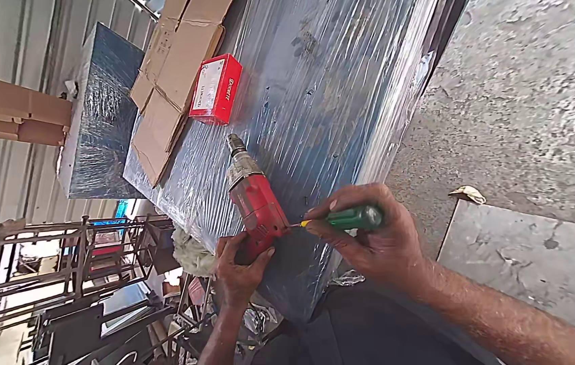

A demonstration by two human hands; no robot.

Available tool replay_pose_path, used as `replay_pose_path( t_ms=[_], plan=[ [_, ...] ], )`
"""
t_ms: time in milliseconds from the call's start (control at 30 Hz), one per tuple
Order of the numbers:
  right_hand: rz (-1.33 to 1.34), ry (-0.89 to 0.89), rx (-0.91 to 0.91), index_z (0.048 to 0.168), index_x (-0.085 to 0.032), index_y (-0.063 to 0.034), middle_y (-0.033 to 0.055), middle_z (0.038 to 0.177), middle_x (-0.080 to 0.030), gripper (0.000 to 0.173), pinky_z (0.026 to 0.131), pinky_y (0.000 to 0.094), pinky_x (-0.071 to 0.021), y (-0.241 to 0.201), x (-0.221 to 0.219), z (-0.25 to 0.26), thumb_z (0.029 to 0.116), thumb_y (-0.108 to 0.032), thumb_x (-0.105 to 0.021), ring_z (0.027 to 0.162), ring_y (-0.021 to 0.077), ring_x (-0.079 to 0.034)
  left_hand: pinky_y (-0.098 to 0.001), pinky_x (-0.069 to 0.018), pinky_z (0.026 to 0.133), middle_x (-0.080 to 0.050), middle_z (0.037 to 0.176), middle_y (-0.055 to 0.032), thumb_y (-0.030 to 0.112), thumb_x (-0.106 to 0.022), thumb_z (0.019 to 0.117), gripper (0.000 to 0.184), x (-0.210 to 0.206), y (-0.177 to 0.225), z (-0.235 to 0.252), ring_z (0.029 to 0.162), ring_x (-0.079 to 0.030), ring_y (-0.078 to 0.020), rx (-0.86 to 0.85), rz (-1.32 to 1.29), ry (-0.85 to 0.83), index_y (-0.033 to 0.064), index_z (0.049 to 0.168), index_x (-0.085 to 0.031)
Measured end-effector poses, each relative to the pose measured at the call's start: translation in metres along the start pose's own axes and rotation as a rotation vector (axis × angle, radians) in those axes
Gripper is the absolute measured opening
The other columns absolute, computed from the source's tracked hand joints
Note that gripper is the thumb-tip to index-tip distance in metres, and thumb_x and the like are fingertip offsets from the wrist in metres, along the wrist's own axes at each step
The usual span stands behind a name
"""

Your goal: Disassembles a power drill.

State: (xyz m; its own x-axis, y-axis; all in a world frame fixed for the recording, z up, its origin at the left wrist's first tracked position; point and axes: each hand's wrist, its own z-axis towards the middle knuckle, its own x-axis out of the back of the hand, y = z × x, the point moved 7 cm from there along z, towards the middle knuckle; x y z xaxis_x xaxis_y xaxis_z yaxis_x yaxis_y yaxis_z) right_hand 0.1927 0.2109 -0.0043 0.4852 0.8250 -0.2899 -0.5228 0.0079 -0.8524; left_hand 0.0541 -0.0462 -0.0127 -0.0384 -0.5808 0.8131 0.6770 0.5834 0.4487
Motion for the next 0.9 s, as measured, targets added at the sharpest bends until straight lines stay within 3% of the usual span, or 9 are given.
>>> replay_pose_path(
  t_ms=[133,233,300,433,533,600,667,767,900],
  plan=[
    [-0.072,-0.090,0.137,0.113,-0.062,-0.0057,0.0053,0.105,-0.075,0.020,0.084,0.0283,-0.0629,-0.012,-0.006,-0.005,0.0971,-0.013,-0.072,0.097,0.0131,-0.073,-0.0254,-0.0578,0.080,-0.069,0.096,-0.0021,0.051,-0.090,0.0691,0.061,0.000,0.005,0.001,0.090,-0.065,-0.0101,-0.011,0.013,-0.014,0.0053,0.107,-0.076],
    [0.109,0.012,-0.045,0.117,-0.055,-0.0105,0.0081,0.112,-0.074,0.028,0.082,0.0342,-0.0664,0.006,0.015,-0.009,0.0959,-0.010,-0.073,0.098,0.0226,-0.075,-0.0261,-0.0589,0.080,-0.069,0.095,-0.0019,0.050,-0.090,0.0709,0.059,-0.001,0.008,0.004,0.089,-0.066,-0.0104,-0.033,0.012,-0.020,0.0052,0.108,-0.076],
    [0.163,0.085,-0.184,0.114,-0.061,-0.0083,0.0104,0.115,-0.073,0.027,0.081,0.0359,-0.0660,0.025,0.029,-0.025,0.0923,-0.010,-0.077,0.098,0.0253,-0.074,-0.0252,-0.0585,0.077,-0.069,0.093,-0.0015,0.050,-0.087,0.0742,0.057,-0.003,0.011,0.006,0.086,-0.065,-0.0096,-0.036,-0.015,-0.018,0.0041,0.107,-0.076],
    [0.077,0.187,-0.362,0.107,-0.066,-0.0050,0.0080,0.102,-0.075,0.033,0.066,0.0284,-0.0636,0.048,0.040,-0.076,0.0836,-0.017,-0.087,0.081,0.0174,-0.073,-0.0248,-0.0592,0.074,-0.067,0.092,-0.0025,0.046,-0.089,0.0735,0.056,-0.007,0.017,0.007,0.083,-0.065,-0.0100,-0.053,-0.033,0.000,0.0025,0.105,-0.076],
    [-0.325,0.111,-0.381,0.104,-0.070,-0.0147,-0.0057,0.091,-0.074,0.032,0.065,0.0199,-0.0588,0.047,0.046,-0.103,0.0858,-0.038,-0.084,0.076,0.0024,-0.068,-0.0244,-0.0595,0.075,-0.068,0.094,-0.0014,0.048,-0.088,0.0711,0.057,-0.004,0.021,0.011,0.083,-0.066,-0.0072,-0.078,0.060,-0.063,0.0048,0.107,-0.076],
    [-0.604,-0.078,-0.404,0.117,-0.071,-0.0228,-0.0073,0.094,-0.073,0.035,0.069,0.0247,-0.0576,0.045,0.039,-0.116,0.0924,-0.047,-0.072,0.077,0.0028,-0.067,-0.0238,-0.0604,0.072,-0.068,0.093,0.0002,0.048,-0.088,0.0703,0.058,-0.002,0.020,0.017,0.080,-0.066,-0.0052,-0.092,0.075,-0.126,0.0053,0.107,-0.076],
    [-0.741,-0.221,-0.368,0.132,-0.065,-0.0269,-0.0005,0.098,-0.073,0.036,0.067,0.0367,-0.0591,0.039,0.023,-0.126,0.0998,-0.042,-0.058,0.077,0.0138,-0.070,-0.0237,-0.0611,0.070,-0.068,0.091,0.0013,0.048,-0.089,0.0692,0.057,-0.002,0.017,0.021,0.077,-0.067,-0.0048,-0.111,0.050,-0.158,0.0054,0.105,-0.075],
    [-0.869,-0.156,-0.177,0.144,-0.059,-0.0381,0.0017,0.080,-0.062,0.042,0.046,0.0361,-0.0443,0.025,0.009,-0.132,0.1068,-0.049,-0.044,0.058,0.0169,-0.059,-0.0240,-0.0599,0.068,-0.067,0.088,0.0024,0.048,-0.089,0.0686,0.055,-0.005,0.014,0.025,0.076,-0.065,-0.0056,-0.142,0.006,-0.152,0.0067,0.102,-0.076],
    [-0.870,-0.070,-0.162,0.141,-0.061,-0.0418,0.0010,0.079,-0.058,0.039,0.046,0.0333,-0.0407,0.020,0.000,-0.135,0.1073,-0.050,-0.045,0.058,0.0144,-0.054,-0.0226,-0.0582,0.065,-0.066,0.086,0.0023,0.048,-0.090,0.0682,0.054,-0.005,0.012,0.026,0.073,-0.064,-0.0050,-0.170,-0.028,-0.136,0.0062,0.101,-0.076]
  ],
)
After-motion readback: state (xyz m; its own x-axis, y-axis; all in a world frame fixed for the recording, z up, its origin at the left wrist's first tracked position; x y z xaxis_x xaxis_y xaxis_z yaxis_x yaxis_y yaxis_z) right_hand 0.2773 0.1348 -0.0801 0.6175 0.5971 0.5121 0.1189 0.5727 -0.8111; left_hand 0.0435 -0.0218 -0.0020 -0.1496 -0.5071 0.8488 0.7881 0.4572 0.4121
